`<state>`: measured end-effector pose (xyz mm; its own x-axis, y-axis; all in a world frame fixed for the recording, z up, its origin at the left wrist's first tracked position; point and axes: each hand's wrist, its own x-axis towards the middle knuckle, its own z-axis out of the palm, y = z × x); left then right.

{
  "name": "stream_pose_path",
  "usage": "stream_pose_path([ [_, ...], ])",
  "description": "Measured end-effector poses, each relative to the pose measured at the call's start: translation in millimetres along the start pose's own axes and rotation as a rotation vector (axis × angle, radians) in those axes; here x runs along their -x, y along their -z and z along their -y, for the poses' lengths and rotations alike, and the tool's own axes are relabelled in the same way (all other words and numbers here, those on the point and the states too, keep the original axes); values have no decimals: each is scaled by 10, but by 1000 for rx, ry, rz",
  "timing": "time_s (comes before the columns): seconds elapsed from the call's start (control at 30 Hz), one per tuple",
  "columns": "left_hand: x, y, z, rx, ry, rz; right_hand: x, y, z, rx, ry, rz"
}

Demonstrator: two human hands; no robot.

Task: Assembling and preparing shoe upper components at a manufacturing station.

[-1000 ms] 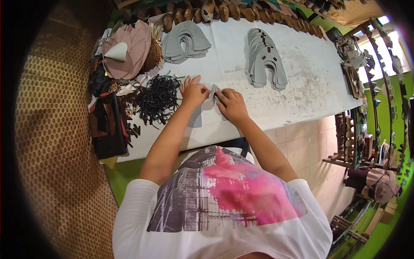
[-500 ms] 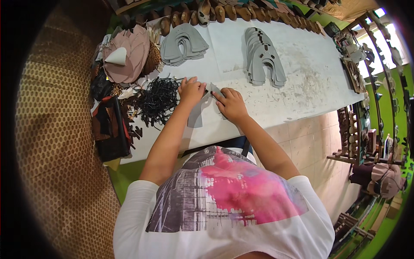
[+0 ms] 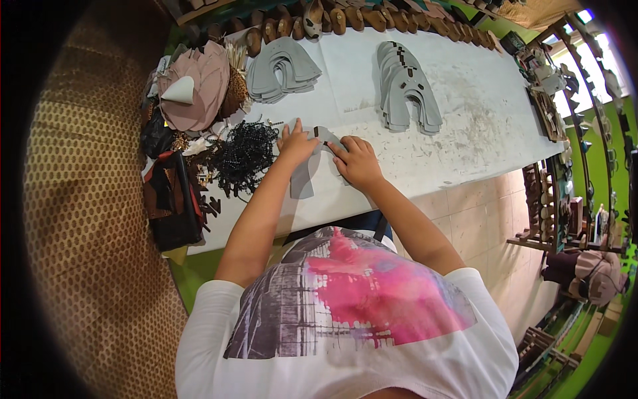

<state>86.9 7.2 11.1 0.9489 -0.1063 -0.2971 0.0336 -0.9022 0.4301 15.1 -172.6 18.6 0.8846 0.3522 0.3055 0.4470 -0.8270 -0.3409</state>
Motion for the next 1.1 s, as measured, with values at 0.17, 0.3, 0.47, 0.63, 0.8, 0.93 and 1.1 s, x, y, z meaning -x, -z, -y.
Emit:
stream_pose_path([
  [0.17,189,175,-89,-143,52,-160,9,14,5,6,-7,-3],
  [0.3,276,57,2,-92,-49,-407,-2,42,24,-42,-13,-20],
  [0.47,426,-17,28,-225,-338,-441,-6,40,3,-36,-8,-13],
  [0.63,499,-165,91,-297,-355,-343,-5,30,4,-17,22,-17],
  [0.8,544,-273,133,-318,-313,-312,-11,3,-12,-3,26,-16],
  [0.93,533,-300,166,-294,-284,-266,-22,-2,10,-38,15,-8],
  [1.1,545,-223,82,-317,-259,-216,-254,-84,-19,-86,-268,-4],
])
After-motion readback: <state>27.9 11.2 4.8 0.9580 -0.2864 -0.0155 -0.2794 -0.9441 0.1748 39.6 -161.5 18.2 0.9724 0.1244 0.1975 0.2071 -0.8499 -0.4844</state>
